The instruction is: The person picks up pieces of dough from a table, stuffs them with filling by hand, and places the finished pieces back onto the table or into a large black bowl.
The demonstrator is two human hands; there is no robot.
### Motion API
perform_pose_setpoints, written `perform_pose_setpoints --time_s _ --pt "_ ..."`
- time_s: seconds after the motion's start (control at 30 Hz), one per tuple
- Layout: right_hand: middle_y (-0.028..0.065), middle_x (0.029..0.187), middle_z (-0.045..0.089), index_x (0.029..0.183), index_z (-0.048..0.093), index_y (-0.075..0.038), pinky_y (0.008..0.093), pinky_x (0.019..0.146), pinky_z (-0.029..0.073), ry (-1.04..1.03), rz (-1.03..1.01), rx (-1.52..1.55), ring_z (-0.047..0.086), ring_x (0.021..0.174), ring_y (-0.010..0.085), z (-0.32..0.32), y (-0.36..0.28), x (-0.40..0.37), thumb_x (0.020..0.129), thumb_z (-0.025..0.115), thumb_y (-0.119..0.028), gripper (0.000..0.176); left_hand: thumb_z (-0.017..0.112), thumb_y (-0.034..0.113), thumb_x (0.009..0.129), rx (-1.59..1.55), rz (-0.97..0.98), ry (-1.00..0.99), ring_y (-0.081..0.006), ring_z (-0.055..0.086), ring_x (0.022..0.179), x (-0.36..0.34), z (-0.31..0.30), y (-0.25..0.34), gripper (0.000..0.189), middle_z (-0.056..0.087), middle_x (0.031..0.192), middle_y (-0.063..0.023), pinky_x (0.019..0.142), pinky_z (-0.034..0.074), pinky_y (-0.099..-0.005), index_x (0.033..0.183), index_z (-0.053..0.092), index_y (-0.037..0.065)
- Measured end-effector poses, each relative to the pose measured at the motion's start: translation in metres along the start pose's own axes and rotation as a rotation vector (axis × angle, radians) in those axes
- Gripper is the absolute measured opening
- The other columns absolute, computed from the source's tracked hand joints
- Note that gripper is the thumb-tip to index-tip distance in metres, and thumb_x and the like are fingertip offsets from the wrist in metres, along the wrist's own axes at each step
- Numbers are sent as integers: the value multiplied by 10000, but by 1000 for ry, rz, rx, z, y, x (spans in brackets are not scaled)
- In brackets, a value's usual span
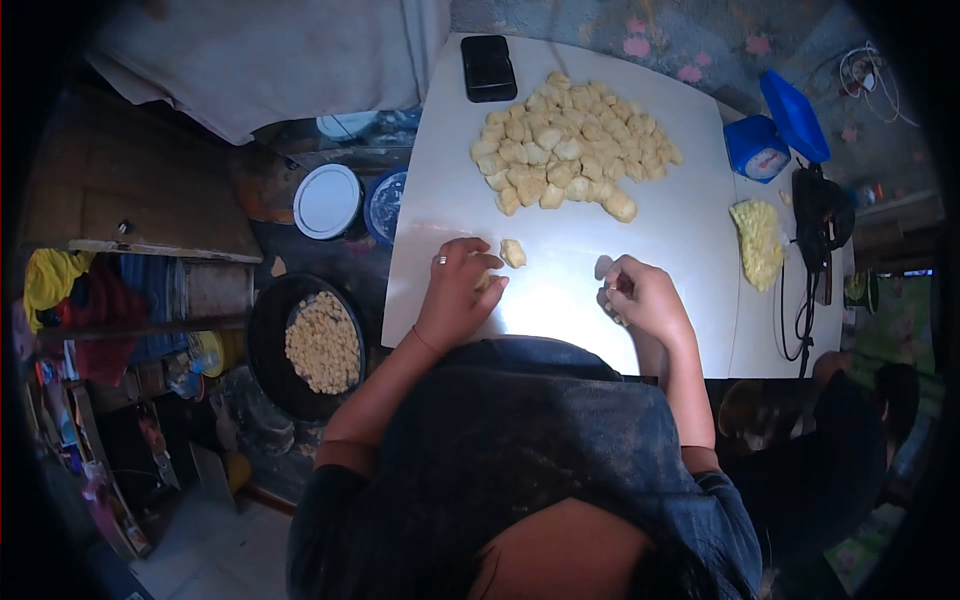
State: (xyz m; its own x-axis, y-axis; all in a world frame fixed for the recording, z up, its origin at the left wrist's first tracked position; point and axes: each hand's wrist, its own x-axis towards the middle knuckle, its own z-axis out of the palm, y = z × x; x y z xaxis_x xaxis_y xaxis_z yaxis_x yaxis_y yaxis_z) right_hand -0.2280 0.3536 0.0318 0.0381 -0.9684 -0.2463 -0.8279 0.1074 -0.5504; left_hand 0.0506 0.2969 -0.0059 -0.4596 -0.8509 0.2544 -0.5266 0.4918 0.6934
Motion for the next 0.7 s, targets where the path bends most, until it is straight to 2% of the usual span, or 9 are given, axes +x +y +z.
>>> perform_pose_setpoints --time_s 0.07,0.2,0.3,0.33,0.37,0.4,0.53,0.63,0.7 --pt "101 734 598 862 561 -16 303 656 478 74 80 405 593 682 209 2 4 0 732 605 -54 142 664 152 774 -6 26 -10 -304 476 1064 0 -1 4 205 524 1083 -126 934 377 -400 941 625 40" --pt "87 706 573 927 559 -12 285 642 477 65 -21 347 573 662 168 8 13 2 751 578 -33 178 650 145 790 -52 92 -66 -308 500 1036 2 -5 15 189 538 1074 -131 921 394 -387 952 628 49" --pt "51 742 598 944 582 -24 263 616 463 41 -11 480 550 648 118 8 0 6 777 623 -42 173 623 146 837 -275 71 -146 -250 556 934 8 0 20 172 591 990 -109 870 429 -345 964 623 30" --pt "28 761 602 948 591 -28 245 603 446 75 -119 663 522 647 87 9 -14 6 785 648 -45 173 623 146 837 -275 73 -146 -250 556 934 10 2 25 172 591 990 -109 870 429 -345 964 623 30" --pt "5 780 606 951 600 -33 226 591 430 109 -230 845 493 647 56 10 -27 5 792 672 -47 175 610 151 858 -583 -149 -250 -207 562 879 14 3 33 172 613 947 -92 834 438 -317 969 627 20" --pt "-26 815 608 965 614 -41 198 588 398 80 -280 839 440 661 20 10 -36 4 794 700 -47 192 598 156 878 -888 -374 -351 -164 568 825 17 3 38 176 635 903 -75 797 448 -290 974 631 11" --pt "18 849 620 940 623 -36 197 587 394 191 -442 636 447 639 59 14 -57 17 796 683 -52 156 597 166 890 -1069 -434 -428 -104 543 793 27 5 34 191 651 892 -53 756 439 -258 964 644 -4" --pt "57 862 618 910 631 -40 234 584 431 281 -446 618 522 643 121 12 -65 30 760 705 -72 171 608 167 883 -1233 -493 -277 -105 534 773 30 4 34 183 651 870 -54 730 433 -250 946 657 2" --pt "80 865 614 877 637 -47 288 618 476 452 -680 293 596 693 204 14 -63 41 719 726 -107 192 622 165 885 -1156 -476 -226 -80 530 733 32 3 30 181 629 795 -17 699 431 -226 919 663 -7"
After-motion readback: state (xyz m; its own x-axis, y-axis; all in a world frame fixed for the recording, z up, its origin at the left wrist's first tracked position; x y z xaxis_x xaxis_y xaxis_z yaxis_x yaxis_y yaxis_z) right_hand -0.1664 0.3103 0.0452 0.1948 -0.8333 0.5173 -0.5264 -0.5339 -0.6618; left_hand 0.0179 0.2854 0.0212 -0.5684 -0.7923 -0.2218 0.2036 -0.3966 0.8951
